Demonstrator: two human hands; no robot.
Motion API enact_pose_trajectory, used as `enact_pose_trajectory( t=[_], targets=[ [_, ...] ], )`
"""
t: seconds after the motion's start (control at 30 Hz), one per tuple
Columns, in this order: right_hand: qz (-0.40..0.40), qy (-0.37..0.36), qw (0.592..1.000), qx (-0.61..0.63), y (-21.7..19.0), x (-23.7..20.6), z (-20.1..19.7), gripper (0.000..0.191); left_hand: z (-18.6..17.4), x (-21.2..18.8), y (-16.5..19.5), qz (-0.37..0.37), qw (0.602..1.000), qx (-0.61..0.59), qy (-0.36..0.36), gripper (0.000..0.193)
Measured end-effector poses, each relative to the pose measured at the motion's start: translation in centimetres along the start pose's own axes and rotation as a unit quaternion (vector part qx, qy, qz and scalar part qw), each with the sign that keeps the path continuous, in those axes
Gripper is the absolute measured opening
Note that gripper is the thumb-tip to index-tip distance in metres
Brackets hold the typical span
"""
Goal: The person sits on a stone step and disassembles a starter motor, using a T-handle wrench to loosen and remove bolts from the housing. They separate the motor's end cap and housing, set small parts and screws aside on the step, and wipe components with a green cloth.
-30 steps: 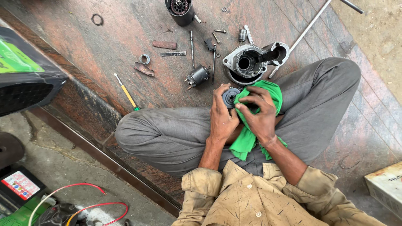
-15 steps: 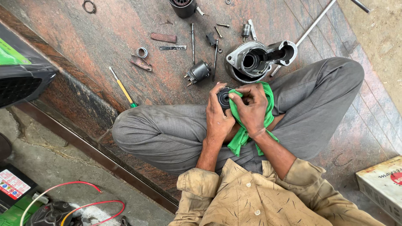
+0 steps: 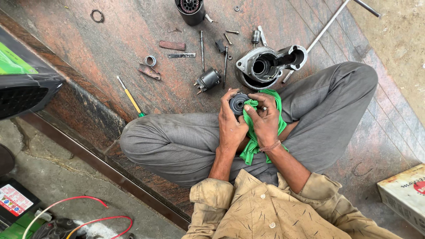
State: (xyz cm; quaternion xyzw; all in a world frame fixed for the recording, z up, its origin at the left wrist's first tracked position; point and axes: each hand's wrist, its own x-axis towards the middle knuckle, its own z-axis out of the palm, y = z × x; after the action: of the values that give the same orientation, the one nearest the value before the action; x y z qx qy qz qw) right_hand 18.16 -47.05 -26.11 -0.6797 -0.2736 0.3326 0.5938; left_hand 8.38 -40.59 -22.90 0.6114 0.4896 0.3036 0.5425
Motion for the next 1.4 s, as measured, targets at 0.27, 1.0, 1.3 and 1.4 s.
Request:
enact_pose_trajectory(
  t=[0.27, 1.0, 1.3, 1.4],
  targets=[
    [0.175, 0.044, 0.983, 0.044, -0.4, 1.2, 1.0, 0.042, -0.5, 0.2, -0.7, 0.010, 0.999, 0.049, 0.003, 0.071],
    [0.176, 0.079, 0.979, -0.060, -1.4, 1.3, 3.9, 0.053, -0.6, -0.5, -0.1, 0.023, 0.997, 0.068, 0.012, 0.080],
    [0.161, 0.074, 0.983, 0.048, -0.9, 0.6, 2.0, 0.021, -0.5, -1.0, 0.5, 0.007, 0.997, 0.081, 0.009, 0.086],
    [0.177, 0.053, 0.980, 0.076, -1.2, 0.0, 1.2, 0.022, -0.6, -1.4, 0.6, 0.017, 0.996, 0.085, 0.018, 0.087]
  ],
)
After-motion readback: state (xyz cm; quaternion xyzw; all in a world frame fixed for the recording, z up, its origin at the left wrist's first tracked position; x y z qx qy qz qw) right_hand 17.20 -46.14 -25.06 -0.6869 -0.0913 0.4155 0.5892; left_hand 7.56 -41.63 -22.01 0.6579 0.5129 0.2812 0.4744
